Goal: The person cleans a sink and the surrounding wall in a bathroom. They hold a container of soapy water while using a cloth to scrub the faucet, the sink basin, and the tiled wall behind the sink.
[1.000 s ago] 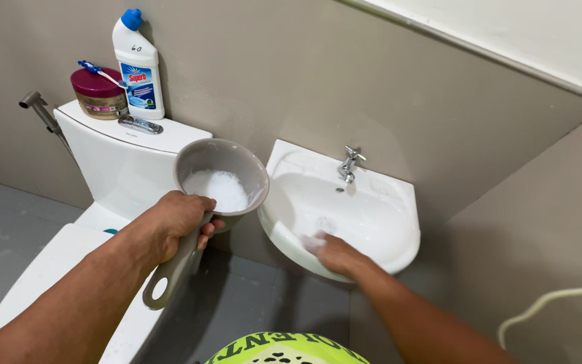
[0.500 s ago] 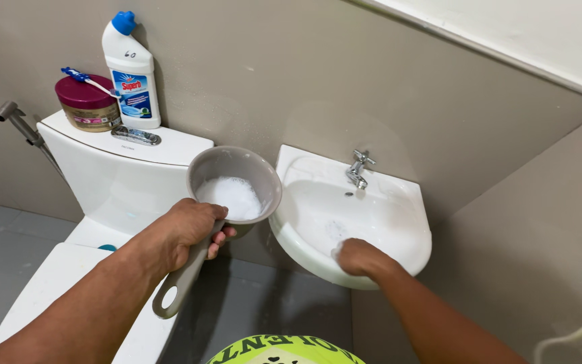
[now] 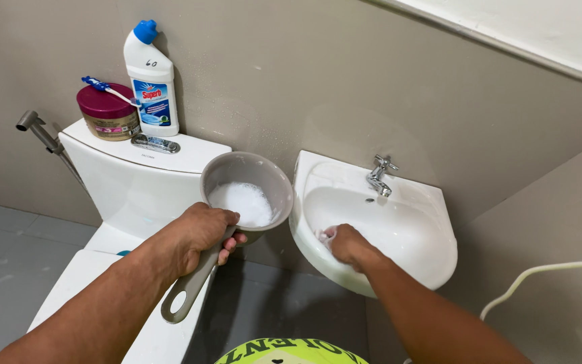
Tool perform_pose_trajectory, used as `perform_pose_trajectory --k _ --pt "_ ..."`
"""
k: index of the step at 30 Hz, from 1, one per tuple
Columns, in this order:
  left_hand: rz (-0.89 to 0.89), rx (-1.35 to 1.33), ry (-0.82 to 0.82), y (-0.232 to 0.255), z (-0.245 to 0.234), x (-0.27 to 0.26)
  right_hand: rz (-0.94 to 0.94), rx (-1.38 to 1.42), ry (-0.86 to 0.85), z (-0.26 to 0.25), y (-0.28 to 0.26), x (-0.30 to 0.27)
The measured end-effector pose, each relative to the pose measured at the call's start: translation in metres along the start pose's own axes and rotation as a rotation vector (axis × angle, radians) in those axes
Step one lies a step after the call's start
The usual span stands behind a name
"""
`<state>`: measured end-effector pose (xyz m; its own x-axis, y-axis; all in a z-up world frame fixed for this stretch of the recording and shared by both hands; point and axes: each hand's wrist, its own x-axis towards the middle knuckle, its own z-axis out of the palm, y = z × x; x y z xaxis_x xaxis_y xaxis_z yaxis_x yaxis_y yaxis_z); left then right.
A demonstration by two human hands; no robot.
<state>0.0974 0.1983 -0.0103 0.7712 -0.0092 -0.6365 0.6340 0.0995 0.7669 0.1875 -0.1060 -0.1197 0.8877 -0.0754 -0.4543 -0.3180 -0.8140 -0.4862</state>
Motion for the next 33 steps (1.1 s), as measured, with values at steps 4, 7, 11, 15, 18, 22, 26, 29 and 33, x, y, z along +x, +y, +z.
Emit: perform_pose_trajectory --k 4,7,11,15,18,22,26,29,33 --pt "0.0 0.001 -0.006 0.008 0.002 0.005 0.015 0.039 0.085 0.01 -0.027 0.031" --pt "0.0 0.006 -0.006 0.012 0.005 0.007 0.073 0.451 0.196 0.022 -0.041 0.073" --pt "-0.005 0.008 0.01 0.019 0.008 0.011 0.238 1.157 0.215 0.0 -0.026 0.123" --pt "-0.018 -0.005 0.047 0.023 0.007 0.015 0.425 1.572 0.431 -0.034 0.01 0.123" --pt "-0.006 -0.005 0.056 0.022 0.004 0.02 0.438 1.632 0.656 -0.057 0.029 0.104" --pt "-0.019 -0.049 0.097 0.022 0.007 0.027 0.421 1.587 0.779 -0.061 0.017 0.102" --pt "-0.029 -0.051 0.095 0.03 0.015 0.032 0.259 1.318 0.517 -0.004 -0.015 0.114" --pt "-0.027 -0.041 0.07 0.037 0.023 0.034 0.181 1.193 0.496 0.006 -0.016 0.117" --pt "-0.014 -0.043 0.056 0.039 0.027 0.035 0.296 1.33 0.693 -0.027 -0.004 0.106"
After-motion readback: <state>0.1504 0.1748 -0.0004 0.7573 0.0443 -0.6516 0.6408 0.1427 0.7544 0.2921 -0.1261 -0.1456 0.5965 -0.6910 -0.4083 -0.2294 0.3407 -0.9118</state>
